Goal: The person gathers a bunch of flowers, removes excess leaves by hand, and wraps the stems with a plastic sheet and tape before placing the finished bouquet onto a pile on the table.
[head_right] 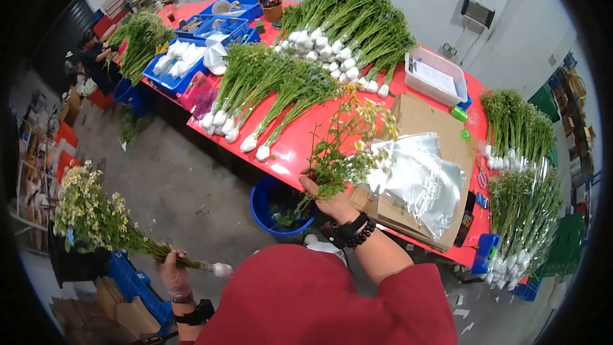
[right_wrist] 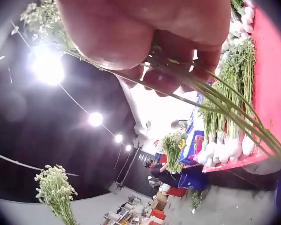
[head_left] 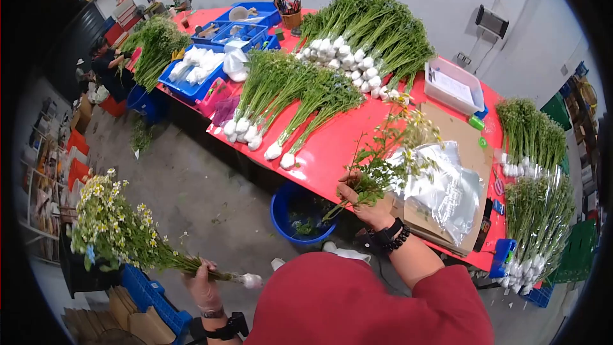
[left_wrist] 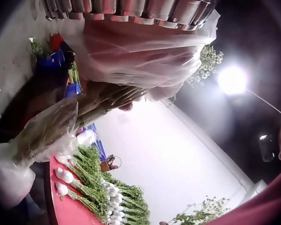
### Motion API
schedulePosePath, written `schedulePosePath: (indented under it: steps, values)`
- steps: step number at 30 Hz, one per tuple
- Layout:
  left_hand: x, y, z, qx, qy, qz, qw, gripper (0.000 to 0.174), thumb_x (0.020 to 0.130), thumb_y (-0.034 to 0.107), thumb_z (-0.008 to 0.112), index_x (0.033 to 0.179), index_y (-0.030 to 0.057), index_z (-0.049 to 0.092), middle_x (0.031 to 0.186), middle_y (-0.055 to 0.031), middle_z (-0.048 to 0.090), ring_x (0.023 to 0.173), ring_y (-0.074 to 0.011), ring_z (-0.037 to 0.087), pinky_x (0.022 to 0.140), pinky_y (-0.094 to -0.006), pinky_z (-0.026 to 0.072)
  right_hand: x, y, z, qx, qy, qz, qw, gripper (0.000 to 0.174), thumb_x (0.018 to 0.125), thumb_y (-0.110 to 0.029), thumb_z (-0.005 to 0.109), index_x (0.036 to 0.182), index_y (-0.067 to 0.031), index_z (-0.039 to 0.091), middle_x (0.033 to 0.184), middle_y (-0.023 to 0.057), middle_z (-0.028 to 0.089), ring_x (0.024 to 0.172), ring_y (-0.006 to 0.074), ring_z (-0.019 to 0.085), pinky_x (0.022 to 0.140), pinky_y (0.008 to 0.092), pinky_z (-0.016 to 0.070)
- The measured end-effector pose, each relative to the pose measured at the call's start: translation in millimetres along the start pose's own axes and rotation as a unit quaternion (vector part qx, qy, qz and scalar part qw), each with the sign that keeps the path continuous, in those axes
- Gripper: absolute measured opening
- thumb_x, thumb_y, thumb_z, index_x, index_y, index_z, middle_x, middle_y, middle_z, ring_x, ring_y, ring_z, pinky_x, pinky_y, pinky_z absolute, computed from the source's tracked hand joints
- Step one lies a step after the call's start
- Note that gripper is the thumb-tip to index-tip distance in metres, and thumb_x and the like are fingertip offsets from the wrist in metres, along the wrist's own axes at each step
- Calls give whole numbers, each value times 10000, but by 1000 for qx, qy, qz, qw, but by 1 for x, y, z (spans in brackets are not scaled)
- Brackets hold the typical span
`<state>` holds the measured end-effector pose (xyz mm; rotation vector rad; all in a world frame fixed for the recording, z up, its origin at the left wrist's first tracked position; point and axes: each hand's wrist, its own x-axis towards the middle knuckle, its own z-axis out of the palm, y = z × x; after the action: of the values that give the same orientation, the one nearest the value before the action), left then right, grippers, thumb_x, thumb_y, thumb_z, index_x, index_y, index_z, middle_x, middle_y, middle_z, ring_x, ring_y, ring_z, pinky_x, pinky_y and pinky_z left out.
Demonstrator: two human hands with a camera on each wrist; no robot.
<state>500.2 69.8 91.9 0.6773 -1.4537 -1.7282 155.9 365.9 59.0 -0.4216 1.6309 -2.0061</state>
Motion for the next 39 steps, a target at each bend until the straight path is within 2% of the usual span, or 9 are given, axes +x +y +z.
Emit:
schedulePosePath:
  steps: [5,11,16,21,22,23,28,32,39]
  values:
    - [-28,26,17,-38,40,16,998,324,917,14,686,1211,48,555,1000,-61,606,819,-173,589,828,-389,514,-6,41,17,-131,38,-101,986,308,980,-214,729,1216,-49,621,1010,32,651,890,128,639,783,290,536]
    - [-44,23,-3,39,70,37,996,276,921,-17,649,1156,67,532,951,-66,596,804,-191,604,824,-389,515,-9,42,44,268,-85,59,958,274,1024,-218,651,1227,-39,604,1076,59,671,928,149,675,806,299,576]
    - [-51,29,2,68,97,31,992,343,863,-16,716,1098,98,494,949,-77,590,790,-195,603,759,-384,532,-3,46,66,380,-140,135,904,259,1061,-220,586,1236,-30,590,1131,81,687,959,167,705,826,306,609]
    - [-53,43,9,87,55,60,993,329,870,-71,652,1093,95,476,927,-55,546,788,-197,568,753,-385,509,4,55,79,338,-153,103,923,90,1024,-137,601,1066,-61,626,925,16,636,804,137,644,707,306,551]
    - [-52,44,8,90,62,62,992,329,870,-71,652,1093,95,476,927,-55,546,788,-197,568,753,-385,509,5,34,82,17,-142,-89,986,72,988,-116,624,1029,-57,626,887,17,604,795,148,625,690,328,528]
    - [-52,45,6,81,49,52,994,320,872,-72,640,1086,95,472,925,-56,539,788,-197,565,755,-385,504,7,22,85,-304,-111,-272,906,61,951,-96,646,991,-54,625,849,18,571,787,159,607,674,349,505]
    - [-52,63,15,54,60,28,996,329,874,5,719,1082,99,482,912,-65,555,787,-221,585,787,-424,496,16,61,103,-39,-186,-105,976,10,977,-40,602,983,-32,606,885,22,516,804,141,558,708,287,484]
    - [-51,71,14,23,27,38,999,284,921,79,706,1076,103,469,903,-49,521,787,-208,558,801,-391,469,32,86,113,-254,-156,-276,914,345,819,-36,685,1154,-11,606,934,150,612,863,334,638,777,382,524]
    - [-56,78,-4,5,72,32,997,406,869,152,824,1097,104,491,917,-53,570,797,-222,580,788,-413,477,39,123,131,-95,-189,-85,974,348,836,7,673,1180,-34,643,973,122,641,904,282,652,814,353,520]
